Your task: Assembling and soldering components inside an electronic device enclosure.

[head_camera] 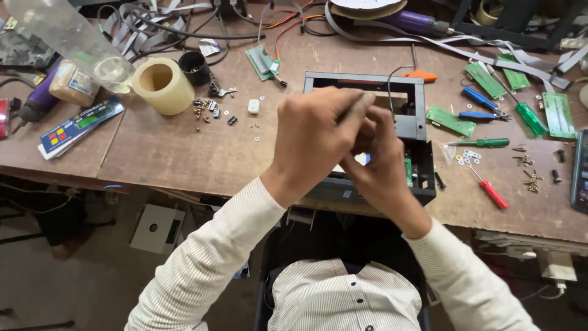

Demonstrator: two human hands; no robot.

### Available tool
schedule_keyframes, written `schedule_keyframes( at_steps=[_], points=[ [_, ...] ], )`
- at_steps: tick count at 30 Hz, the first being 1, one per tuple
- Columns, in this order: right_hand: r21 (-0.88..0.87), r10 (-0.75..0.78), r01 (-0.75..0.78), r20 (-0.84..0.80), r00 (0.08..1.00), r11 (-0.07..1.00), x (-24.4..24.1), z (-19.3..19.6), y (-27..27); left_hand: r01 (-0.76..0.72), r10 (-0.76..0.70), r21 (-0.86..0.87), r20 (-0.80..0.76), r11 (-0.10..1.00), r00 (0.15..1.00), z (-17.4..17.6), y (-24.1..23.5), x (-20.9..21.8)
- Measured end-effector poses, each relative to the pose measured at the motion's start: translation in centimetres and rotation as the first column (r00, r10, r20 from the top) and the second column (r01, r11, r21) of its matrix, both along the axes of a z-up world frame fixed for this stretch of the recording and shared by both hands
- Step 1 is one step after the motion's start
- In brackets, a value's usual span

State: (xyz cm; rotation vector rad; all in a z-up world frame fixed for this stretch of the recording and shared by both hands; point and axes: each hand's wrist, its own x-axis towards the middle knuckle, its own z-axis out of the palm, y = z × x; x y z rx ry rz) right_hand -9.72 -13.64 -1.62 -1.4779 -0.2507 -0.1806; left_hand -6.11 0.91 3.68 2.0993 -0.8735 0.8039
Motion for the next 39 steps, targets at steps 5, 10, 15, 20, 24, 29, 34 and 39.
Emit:
schedule_keyframes(
  at_steps=[5, 10, 15, 20, 24, 29, 34, 39],
  points=[
    [-0.067, -0.269, 0.287, 0.202, 0.942, 0.956, 1.1, -3.5, -1.6, -0.177, -0.789, -0.838, -0.546, 0.516, 0.283, -0.7, 1.4, 0.3],
    [0.19, -0.041, 0.036, 0.023, 0.999, 0.981, 1.8, -2.6, -1.9, 0.15, -0.23, -0.364, -0.188, 0.919, 0.955, -1.2, 1.2, -1.3],
    [0.024, 0.151, -0.152, 0.024, 0.988, 0.988, -0.1, -2.1, -1.0, 0.043, -0.012, -0.132, 0.227, 0.99, 0.974, -2.6, 1.0, 0.0],
    [-0.116, -0.177, 0.2, 0.185, 0.967, 0.973, -1.5, -2.1, 0.4, 0.099, -0.089, -0.137, 0.077, 0.986, 0.993, -3.2, 0.5, -0.6],
    [0.036, -0.4, 0.44, 0.488, 0.776, 0.897, -2.0, 2.9, -0.2, 0.124, -0.133, -0.162, -0.048, 0.979, 0.99, 1.7, -0.3, -0.9],
    [-0.647, 0.09, 0.593, 0.709, 0.7, 0.48, -2.3, 8.2, -5.0, 0.273, -0.273, 0.038, 0.008, 0.961, 0.962, 2.3, -1.2, 1.9],
    [-0.659, 0.063, 0.585, 0.688, 0.723, 0.473, -2.2, 7.4, -7.9, 0.523, -0.562, -0.204, -0.303, 0.827, 0.77, 0.8, -2.6, 2.9],
    [-0.642, -0.052, 0.64, 0.688, 0.724, 0.423, -2.4, 5.8, -7.9, 0.377, -0.362, 0.055, -0.185, 0.924, 0.914, -1.0, -4.2, 2.5]
  ],
)
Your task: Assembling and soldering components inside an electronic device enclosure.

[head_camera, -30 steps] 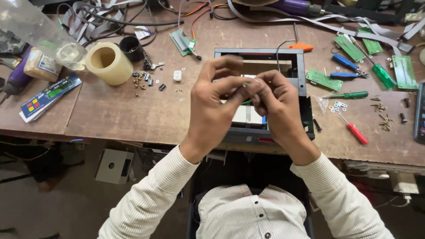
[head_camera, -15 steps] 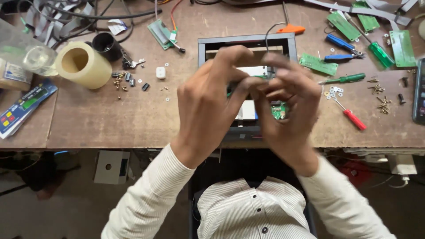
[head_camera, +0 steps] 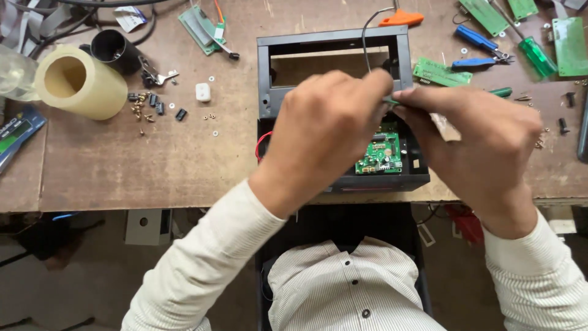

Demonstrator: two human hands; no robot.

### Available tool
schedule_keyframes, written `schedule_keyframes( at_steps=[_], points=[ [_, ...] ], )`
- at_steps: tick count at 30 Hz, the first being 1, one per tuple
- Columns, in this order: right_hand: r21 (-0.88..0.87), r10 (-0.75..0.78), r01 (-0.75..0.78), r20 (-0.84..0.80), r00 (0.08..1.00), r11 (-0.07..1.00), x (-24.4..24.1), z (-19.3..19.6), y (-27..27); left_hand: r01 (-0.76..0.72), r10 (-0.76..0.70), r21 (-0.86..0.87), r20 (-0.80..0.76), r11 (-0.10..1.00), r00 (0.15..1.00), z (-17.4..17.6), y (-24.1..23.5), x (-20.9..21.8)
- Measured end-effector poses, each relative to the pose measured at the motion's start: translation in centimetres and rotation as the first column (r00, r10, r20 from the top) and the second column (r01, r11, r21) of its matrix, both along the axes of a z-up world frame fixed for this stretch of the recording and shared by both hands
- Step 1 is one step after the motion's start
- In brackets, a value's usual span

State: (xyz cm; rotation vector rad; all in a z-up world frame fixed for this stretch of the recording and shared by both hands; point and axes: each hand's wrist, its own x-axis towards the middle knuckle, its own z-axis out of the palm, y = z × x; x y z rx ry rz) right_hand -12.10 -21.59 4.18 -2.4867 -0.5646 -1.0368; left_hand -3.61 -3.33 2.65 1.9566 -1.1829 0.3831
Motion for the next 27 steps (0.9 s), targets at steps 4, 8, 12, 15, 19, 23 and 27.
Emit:
schedule_keyframes(
  at_steps=[4, 8, 12, 15, 19, 23, 27],
  points=[
    [0.027, -0.075, 0.076, -0.035, 0.997, 0.997, -0.4, -1.7, -1.0, -0.181, 0.148, 0.068, 0.339, 0.981, 0.929, -0.9, -1.1, -0.8],
    [0.095, -0.078, 0.09, -0.126, 0.989, 0.991, -0.8, -2.8, -2.0, -0.073, 0.072, -0.061, -0.016, 0.995, 0.997, -3.9, -2.3, -1.0],
    [0.234, -0.04, 0.087, -0.198, 0.979, 0.968, -1.5, -3.9, -2.6, 0.002, -0.041, -0.166, -0.232, 0.986, 0.972, -5.4, -3.2, -1.1],
    [0.382, -0.022, 0.115, -0.24, 0.97, 0.917, -2.6, -6.1, -3.9, 0.052, -0.087, -0.212, -0.162, 0.976, 0.983, -6.7, -4.1, -1.1],
    [0.58, 0.001, 0.156, -0.262, 0.965, 0.8, -4.4, -8.6, -5.3, 0.117, -0.156, -0.259, -0.136, 0.959, 0.978, -6.9, -5.0, -1.3],
    [0.55, -0.073, 0.213, -0.266, 0.961, 0.807, -5.6, -8.8, -5.3, 0.143, -0.189, -0.281, -0.145, 0.949, 0.971, -6.3, -4.9, -1.6],
    [0.565, -0.079, 0.213, -0.251, 0.965, 0.797, -6.6, -10.7, -5.5, 0.12, -0.161, -0.245, -0.155, 0.962, 0.975, -5.7, -4.6, -2.2]
  ],
)
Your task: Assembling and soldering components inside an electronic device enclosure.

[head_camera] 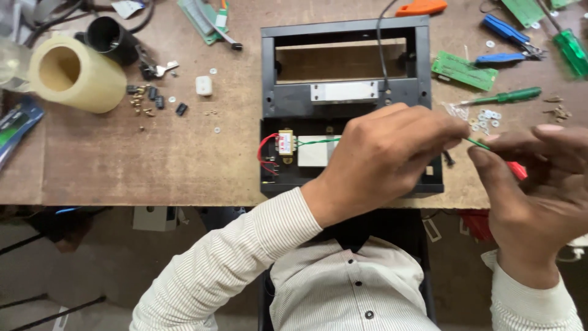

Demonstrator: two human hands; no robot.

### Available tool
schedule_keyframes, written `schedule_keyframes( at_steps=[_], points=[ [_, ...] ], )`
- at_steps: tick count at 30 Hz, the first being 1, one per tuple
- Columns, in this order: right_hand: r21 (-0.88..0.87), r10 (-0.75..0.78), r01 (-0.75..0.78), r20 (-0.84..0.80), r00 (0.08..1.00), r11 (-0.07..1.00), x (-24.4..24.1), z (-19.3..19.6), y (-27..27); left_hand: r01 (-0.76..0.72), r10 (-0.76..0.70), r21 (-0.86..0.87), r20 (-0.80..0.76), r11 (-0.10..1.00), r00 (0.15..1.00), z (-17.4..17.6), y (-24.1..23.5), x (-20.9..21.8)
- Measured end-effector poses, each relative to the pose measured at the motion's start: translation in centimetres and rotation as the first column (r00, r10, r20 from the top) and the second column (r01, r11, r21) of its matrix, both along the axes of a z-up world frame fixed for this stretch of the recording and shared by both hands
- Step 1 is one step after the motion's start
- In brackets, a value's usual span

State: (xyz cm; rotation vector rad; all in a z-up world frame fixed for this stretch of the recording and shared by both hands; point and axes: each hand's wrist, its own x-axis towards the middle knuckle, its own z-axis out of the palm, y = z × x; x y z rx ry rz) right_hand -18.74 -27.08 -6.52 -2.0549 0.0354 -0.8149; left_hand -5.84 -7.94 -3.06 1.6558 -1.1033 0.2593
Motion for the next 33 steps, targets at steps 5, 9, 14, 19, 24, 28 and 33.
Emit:
schedule_keyframes(
  at_steps=[5, 9, 14, 19, 24, 28, 33],
  points=[
    [0.346, 0.073, -0.047, -0.062, 0.995, 0.937, 0.2, -1.2, 0.1, -0.074, 0.073, -0.051, -0.012, 0.996, 0.997, 0.5, 0.6, -1.1],
    [0.042, -0.092, 0.11, -0.309, 0.947, 0.993, 2.6, 2.1, 2.2, -0.188, 0.187, -0.068, -0.025, 0.98, 0.982, -1.0, 0.4, -1.0],
    [0.027, 0.019, -0.015, -0.144, 0.989, 1.0, 3.4, 1.7, 2.0, -0.04, -0.014, -0.209, -0.248, 0.977, 0.969, -1.3, 1.0, -0.7],
    [0.093, -0.063, 0.078, -0.153, 0.986, 0.993, 3.2, 3.4, 2.9, 0.006, -0.057, -0.205, -0.244, 0.979, 0.968, -1.3, 0.7, -0.2],
    [-0.13, -0.047, 0.042, -0.035, 0.998, 0.991, 2.3, 1.2, 0.8, -0.052, 0.052, 0.003, -0.08, 0.999, 0.995, 1.1, 0.6, -1.4],
    [0.351, 0.073, -0.104, 0.1, 0.992, 0.931, 2.4, 1.9, 1.3, 0.012, -0.057, -0.192, -0.233, 0.981, 0.971, 0.6, 0.4, -1.8],
    [0.356, -0.014, -0.014, 0.078, 0.997, 0.934, 1.6, 2.4, 2.1, 0.047, -0.075, -0.125, -0.23, 0.991, 0.97, 1.2, -0.1, -2.0]
  ],
)
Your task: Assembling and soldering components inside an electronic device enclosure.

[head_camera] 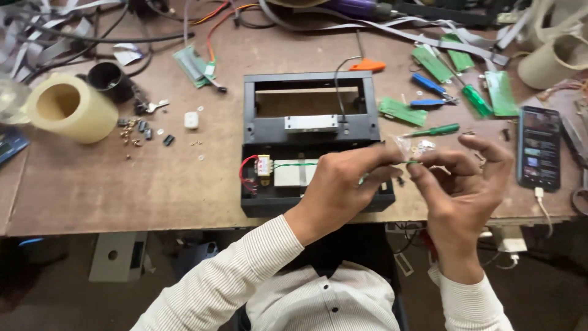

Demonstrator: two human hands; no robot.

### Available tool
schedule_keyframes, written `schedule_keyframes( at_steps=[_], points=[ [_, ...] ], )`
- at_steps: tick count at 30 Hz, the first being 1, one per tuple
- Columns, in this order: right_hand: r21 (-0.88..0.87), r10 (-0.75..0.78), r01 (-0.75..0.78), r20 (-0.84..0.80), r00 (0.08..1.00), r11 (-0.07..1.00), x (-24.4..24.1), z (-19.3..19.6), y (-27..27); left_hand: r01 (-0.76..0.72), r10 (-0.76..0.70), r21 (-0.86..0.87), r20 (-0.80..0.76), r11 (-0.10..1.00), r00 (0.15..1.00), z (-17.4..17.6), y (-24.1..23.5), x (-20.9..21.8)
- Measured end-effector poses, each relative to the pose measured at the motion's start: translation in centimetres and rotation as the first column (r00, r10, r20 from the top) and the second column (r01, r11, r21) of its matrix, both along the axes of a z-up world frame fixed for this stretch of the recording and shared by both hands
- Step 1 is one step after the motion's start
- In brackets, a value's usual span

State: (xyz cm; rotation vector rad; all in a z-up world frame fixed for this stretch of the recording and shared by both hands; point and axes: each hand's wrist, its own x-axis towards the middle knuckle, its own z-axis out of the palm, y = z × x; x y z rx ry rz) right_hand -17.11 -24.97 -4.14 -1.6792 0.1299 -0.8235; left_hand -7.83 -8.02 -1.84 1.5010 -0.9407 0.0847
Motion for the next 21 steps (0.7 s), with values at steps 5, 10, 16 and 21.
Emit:
schedule_keyframes(
  at_steps=[5, 10, 16, 21],
  points=[
    [0.002, 0.065, -0.065, 0.032, 0.997, 0.998, -0.2, -0.4, 0.3, 0.057, -0.057, -0.006, -0.186, 0.998, 0.981, -0.7, -0.6, 0.1],
    [0.096, 0.03, -0.031, 0.017, 0.999, 0.995, -1.7, -3.6, -3.7, 0.045, -0.06, -0.057, -0.31, 0.997, 0.949, -0.7, -0.1, 0.3],
    [0.152, 0.05, -0.053, 0.028, 0.998, 0.987, -4.3, -6.1, -11.5, 0.037, -0.046, -0.041, -0.218, 0.998, 0.975, 0.2, 1.4, 1.0],
    [0.187, 0.028, -0.035, 0.041, 0.999, 0.982, -7.2, -9.0, -19.9, 0.033, -0.033, -0.002, -0.115, 0.999, 0.993, -0.6, 1.1, 1.6]
  ],
)
